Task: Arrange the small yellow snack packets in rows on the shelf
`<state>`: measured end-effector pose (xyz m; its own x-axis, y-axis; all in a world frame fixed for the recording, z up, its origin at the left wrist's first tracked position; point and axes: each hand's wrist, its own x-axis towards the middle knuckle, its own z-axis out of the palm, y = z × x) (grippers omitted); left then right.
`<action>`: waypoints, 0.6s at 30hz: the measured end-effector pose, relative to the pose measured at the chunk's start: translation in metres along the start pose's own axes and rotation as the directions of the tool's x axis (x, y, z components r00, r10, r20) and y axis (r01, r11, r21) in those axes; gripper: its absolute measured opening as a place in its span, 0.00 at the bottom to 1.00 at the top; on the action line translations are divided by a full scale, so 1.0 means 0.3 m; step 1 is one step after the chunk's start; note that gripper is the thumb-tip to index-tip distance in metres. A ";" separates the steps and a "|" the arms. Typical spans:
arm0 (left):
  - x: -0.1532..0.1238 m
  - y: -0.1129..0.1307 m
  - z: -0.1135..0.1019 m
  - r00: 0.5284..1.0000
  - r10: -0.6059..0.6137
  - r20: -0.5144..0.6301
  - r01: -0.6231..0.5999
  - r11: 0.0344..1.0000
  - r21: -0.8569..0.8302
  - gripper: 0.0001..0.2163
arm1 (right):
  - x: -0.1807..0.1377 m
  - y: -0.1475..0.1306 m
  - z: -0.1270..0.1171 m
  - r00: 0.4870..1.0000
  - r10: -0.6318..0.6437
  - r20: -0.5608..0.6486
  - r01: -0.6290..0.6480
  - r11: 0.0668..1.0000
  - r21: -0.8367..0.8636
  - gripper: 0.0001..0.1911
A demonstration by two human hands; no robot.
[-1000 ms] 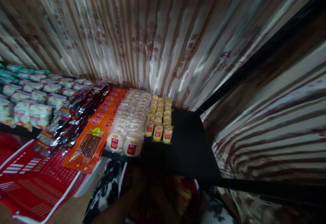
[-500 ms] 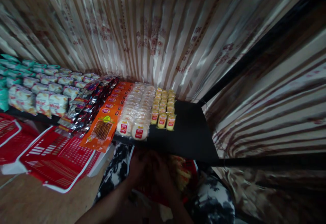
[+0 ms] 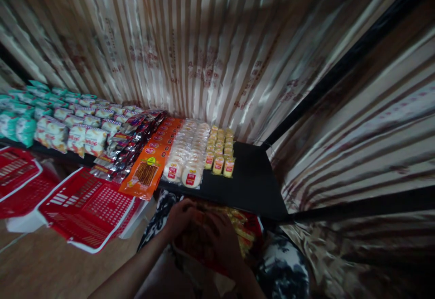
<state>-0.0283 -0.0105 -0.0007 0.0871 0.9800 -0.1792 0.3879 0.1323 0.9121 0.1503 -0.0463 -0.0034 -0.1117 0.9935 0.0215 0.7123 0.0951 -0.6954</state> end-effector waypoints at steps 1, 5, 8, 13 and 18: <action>0.005 0.020 -0.012 0.998 0.064 0.018 -0.065 0.997 0.036 0.09 | 0.000 -0.011 -0.012 1.000 -0.006 0.023 0.006 1.000 0.000 0.16; 0.037 0.099 -0.046 0.941 0.302 0.152 -0.324 0.933 0.154 0.09 | 0.006 -0.054 -0.061 0.996 -0.011 0.089 0.005 0.997 0.073 0.20; 0.062 0.164 -0.057 0.875 0.391 0.285 -0.456 0.863 0.219 0.09 | 0.019 -0.067 -0.088 0.998 0.014 0.063 -0.027 0.979 0.202 0.19; 0.105 0.245 -0.041 0.854 0.381 0.353 -0.481 0.838 0.258 0.11 | 0.061 -0.046 -0.091 0.994 0.098 0.048 -0.110 0.901 0.421 0.18; 0.115 0.245 0.028 0.922 0.382 0.063 -0.387 0.897 0.216 0.19 | 0.124 -0.041 -0.089 0.984 0.181 0.002 -0.138 0.746 0.651 0.17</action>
<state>0.0108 0.0319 0.0570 0.2868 0.9445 0.1603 0.5120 -0.2925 0.8076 0.1560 -0.0089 0.0250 0.0178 0.9943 -0.1056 0.0955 -0.1068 -0.9897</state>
